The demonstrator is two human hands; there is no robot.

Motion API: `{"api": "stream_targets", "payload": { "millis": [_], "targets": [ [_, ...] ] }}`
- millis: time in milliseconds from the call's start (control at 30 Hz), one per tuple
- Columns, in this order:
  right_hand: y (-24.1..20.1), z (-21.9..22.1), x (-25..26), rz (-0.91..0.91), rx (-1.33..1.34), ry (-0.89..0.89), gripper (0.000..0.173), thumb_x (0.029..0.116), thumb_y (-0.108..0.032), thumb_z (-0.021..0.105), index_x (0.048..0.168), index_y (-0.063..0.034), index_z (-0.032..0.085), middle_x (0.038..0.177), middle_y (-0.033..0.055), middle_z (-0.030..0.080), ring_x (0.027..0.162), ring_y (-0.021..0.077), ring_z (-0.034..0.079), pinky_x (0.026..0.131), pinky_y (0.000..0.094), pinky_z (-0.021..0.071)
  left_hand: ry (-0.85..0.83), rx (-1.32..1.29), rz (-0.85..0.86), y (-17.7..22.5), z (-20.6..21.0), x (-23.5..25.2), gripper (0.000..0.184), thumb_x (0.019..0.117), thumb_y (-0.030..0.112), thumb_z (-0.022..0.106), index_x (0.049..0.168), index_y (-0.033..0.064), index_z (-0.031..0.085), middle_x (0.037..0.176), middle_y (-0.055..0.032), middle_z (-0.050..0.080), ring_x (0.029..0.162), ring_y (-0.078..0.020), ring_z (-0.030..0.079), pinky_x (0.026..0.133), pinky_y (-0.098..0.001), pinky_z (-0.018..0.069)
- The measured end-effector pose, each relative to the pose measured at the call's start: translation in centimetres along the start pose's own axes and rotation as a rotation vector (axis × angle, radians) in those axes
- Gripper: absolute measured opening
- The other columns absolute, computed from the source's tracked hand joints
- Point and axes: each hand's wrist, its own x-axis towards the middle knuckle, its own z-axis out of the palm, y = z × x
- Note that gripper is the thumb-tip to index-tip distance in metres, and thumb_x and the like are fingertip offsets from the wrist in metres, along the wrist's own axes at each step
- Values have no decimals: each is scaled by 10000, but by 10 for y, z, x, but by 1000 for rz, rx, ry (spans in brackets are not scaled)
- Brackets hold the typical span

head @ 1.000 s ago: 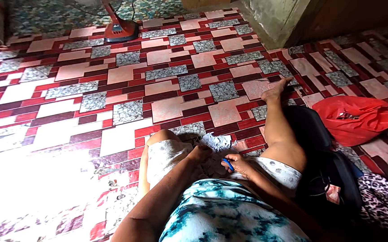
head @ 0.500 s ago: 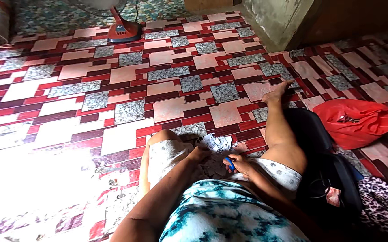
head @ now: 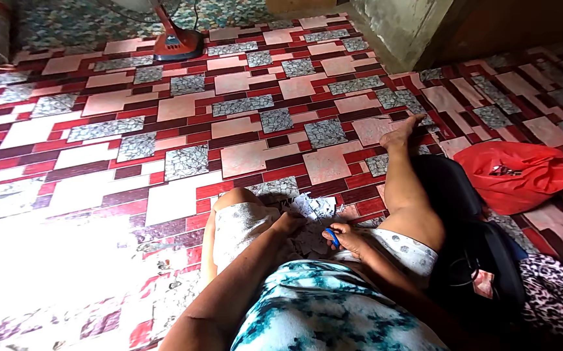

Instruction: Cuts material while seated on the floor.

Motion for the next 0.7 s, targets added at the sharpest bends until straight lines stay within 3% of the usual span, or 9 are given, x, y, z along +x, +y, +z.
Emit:
{"api": "stream_targets", "payload": {
  "millis": [167, 367, 567, 700],
  "targets": [
    [0, 0, 0, -16, 13, -6, 262, 1001, -246, 672, 1135, -23, 637, 807, 12, 673, 626, 54, 596, 554, 203, 467, -10, 9, 7, -1, 0, 1, 192, 1062, 175, 565, 1150, 11, 614, 747, -7, 607, 516, -47, 493, 489, -190, 423],
    [2, 0, -1, -101, 3, 26, 252, 963, -124, 705, 1145, 39, 644, 824, 29, 679, 631, 51, 618, 600, 210, 534, -8, 10, 11, -1, 0, 0, 179, 1063, 163, 559, 1140, 11, 615, 742, -3, 608, 511, -41, 486, 481, -185, 412],
    [0, -1, -1, -11, -12, -28, 266, 1012, -264, 651, 1140, -32, 630, 802, 5, 671, 629, 51, 591, 553, 204, 453, 1, 6, -3, 1, 1, -1, 178, 1064, 164, 555, 1142, 15, 613, 739, -2, 606, 513, -42, 491, 487, -186, 418],
    [-1, 1, 0, -7, -22, -45, 283, 1001, -255, 668, 1156, -22, 628, 833, 10, 663, 651, 47, 590, 570, 197, 460, -1, 5, 5, 1, 1, -1, 172, 1064, 160, 552, 1135, 16, 614, 737, -3, 609, 511, -42, 495, 482, -184, 420]
  ]
}}
